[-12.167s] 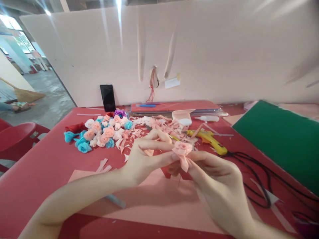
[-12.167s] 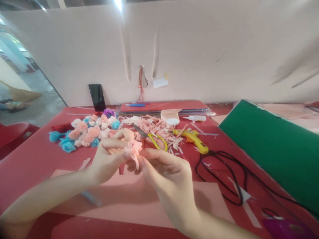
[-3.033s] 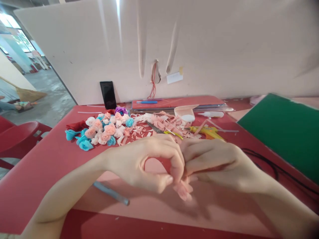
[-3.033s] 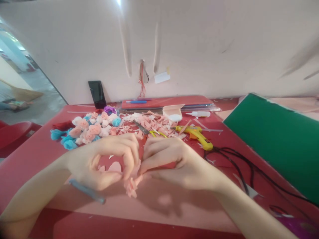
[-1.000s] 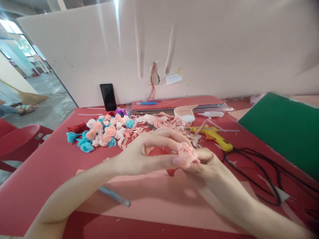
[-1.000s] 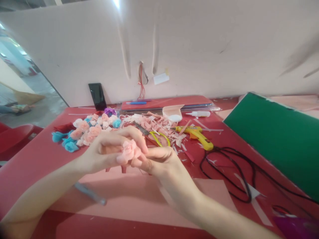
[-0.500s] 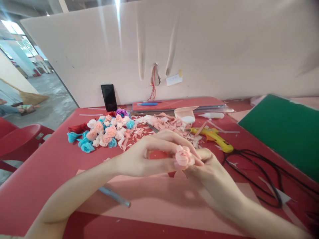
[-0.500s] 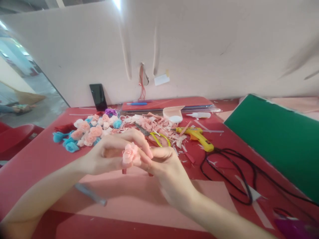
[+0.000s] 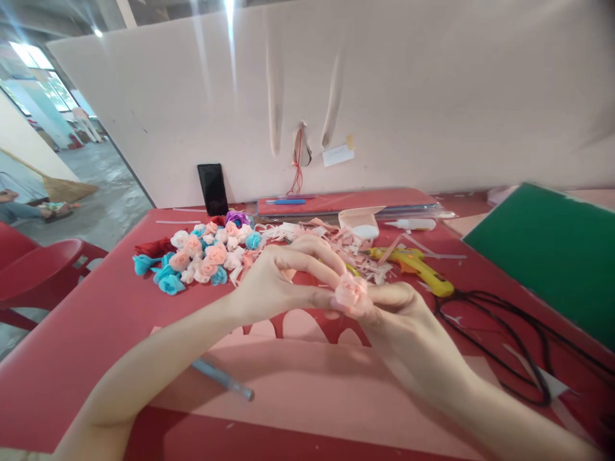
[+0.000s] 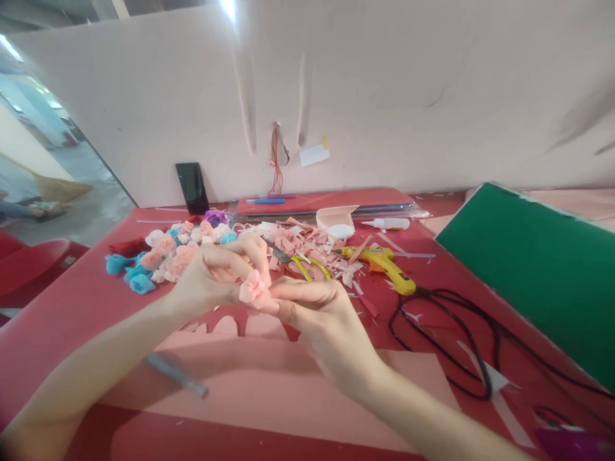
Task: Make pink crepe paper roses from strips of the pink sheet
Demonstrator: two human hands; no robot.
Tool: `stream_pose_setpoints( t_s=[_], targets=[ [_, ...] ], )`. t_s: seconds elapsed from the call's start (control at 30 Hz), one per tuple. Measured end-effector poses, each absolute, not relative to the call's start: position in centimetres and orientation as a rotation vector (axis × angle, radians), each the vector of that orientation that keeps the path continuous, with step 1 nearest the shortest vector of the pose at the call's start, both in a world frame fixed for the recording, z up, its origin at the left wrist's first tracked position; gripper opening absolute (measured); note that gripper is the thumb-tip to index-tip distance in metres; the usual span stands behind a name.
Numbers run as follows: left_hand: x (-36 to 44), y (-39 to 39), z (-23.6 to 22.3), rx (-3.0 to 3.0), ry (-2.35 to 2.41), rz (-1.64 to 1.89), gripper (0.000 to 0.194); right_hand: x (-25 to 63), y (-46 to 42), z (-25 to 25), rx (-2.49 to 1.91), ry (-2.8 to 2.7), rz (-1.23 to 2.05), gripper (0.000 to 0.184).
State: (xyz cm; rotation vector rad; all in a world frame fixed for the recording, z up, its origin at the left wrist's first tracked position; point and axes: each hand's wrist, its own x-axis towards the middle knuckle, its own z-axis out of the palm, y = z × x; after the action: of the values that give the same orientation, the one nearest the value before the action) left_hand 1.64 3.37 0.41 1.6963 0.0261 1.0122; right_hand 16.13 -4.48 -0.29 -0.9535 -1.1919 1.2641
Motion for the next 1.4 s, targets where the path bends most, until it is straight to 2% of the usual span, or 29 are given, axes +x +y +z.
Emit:
stream_pose_setpoints(
  t_s=[0.2,0.4,0.63,0.7,0.83,0.93,1.03,1.1,1.23,1.4],
  targets=[
    [1.4,4.3,0.6,1.767,-0.033,0.911,0.011,17.2,-3.4,-0.6,-0.885,-1.32,1.43,0.011],
    [1.4,4.5,1.0,1.836,-0.068,0.783,0.01,17.7,-2.5,-1.1,-0.727,-1.429,1.648,0.019],
    [1.0,4.8,0.9,1.944,-0.174,0.564,0.013,16.9,-2.6,-1.6,-0.676,-1.429,1.748,0.002],
    [1.0,4.8,0.7,1.946,-0.147,0.587,0.008,16.7,-2.8,-1.7,-0.678,-1.408,1.728,0.003],
    [1.0,4.9,0.4,1.935,-0.061,0.834,0.013,16.5,-3.3,-1.8,-0.715,-1.318,1.601,0.004],
    [1.0,4.9,0.4,1.933,-0.014,1.013,0.018,16.2,-3.7,-1.6,-0.825,-1.305,1.241,0.009],
    [0.8,4.5,0.2,1.921,0.055,1.095,0.014,15.8,-4.4,-1.3,-0.834,-1.368,0.802,0.017],
    [0.6,3.9,-0.1,1.901,0.095,1.128,0.009,15.5,-4.7,-1.0,-0.797,-1.396,0.683,0.021],
    [-0.1,2.5,-0.8,1.834,0.165,1.138,0.004,15.1,-5.0,-1.0,-0.805,-1.429,0.719,0.021],
    [-1.1,1.3,-1.8,1.756,0.262,1.065,0.004,14.6,-4.9,-1.5,-0.817,-1.377,1.128,0.007]
  ],
)
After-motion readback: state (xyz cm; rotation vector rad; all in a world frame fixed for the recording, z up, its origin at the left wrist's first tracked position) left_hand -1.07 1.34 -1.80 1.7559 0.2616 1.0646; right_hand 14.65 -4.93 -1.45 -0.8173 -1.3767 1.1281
